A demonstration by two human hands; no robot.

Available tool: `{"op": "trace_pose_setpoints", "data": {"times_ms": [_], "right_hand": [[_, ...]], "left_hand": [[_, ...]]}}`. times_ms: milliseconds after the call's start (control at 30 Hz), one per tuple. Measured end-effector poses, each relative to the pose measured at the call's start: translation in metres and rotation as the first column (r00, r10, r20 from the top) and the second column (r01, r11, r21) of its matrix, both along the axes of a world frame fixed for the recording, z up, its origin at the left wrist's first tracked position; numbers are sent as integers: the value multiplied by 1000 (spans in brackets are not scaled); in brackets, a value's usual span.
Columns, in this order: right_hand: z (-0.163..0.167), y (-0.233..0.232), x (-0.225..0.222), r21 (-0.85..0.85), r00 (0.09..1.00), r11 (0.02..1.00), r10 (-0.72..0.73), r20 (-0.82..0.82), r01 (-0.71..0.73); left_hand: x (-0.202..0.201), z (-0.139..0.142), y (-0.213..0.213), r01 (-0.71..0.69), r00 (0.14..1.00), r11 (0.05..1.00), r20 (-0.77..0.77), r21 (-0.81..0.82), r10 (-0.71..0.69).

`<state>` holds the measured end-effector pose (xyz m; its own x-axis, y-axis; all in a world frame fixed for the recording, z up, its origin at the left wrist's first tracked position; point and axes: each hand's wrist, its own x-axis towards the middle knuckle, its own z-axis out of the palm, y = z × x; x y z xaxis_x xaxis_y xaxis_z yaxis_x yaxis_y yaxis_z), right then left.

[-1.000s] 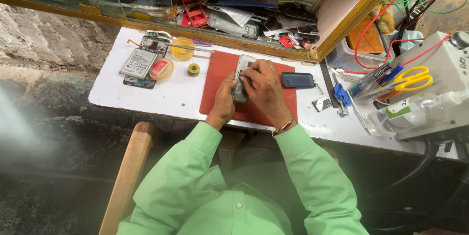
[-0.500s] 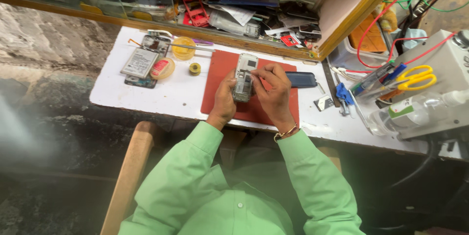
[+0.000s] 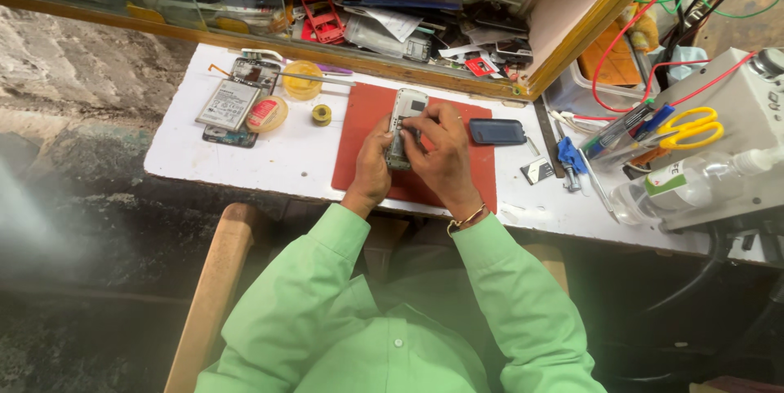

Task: The person disassembles a feature phone, removes the back cover and battery, then uses a small metal tool to adjust internal components. They reassemble the phone, insert the battery, and test the device by pressing buttons and checking the screen.

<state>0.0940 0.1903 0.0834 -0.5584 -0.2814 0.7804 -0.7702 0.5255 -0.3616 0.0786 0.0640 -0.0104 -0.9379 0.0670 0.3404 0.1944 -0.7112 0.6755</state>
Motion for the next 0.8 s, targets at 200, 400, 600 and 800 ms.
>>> {"op": "trace_pose_setpoints", "data": {"times_ms": [200,400,600,800], "right_hand": [[4,-1,-2,14,1000,1000,20,7,-20],[3,0,-3,24,1000,1000,19,1,-19],[-1,-4,-2,20,1000,1000,-7,-26,8],[-6,-8,0,-2,998,999,-50,-41,50]], "left_hand": [[0,-3,1,-29,1000,999,12,-21,29],[0,-1,1,-30,999,999,22,-39,31],[1,1,0,-29,999,999,40,-32,30],[3,3,0,-17,999,999,38,-27,18]]}}
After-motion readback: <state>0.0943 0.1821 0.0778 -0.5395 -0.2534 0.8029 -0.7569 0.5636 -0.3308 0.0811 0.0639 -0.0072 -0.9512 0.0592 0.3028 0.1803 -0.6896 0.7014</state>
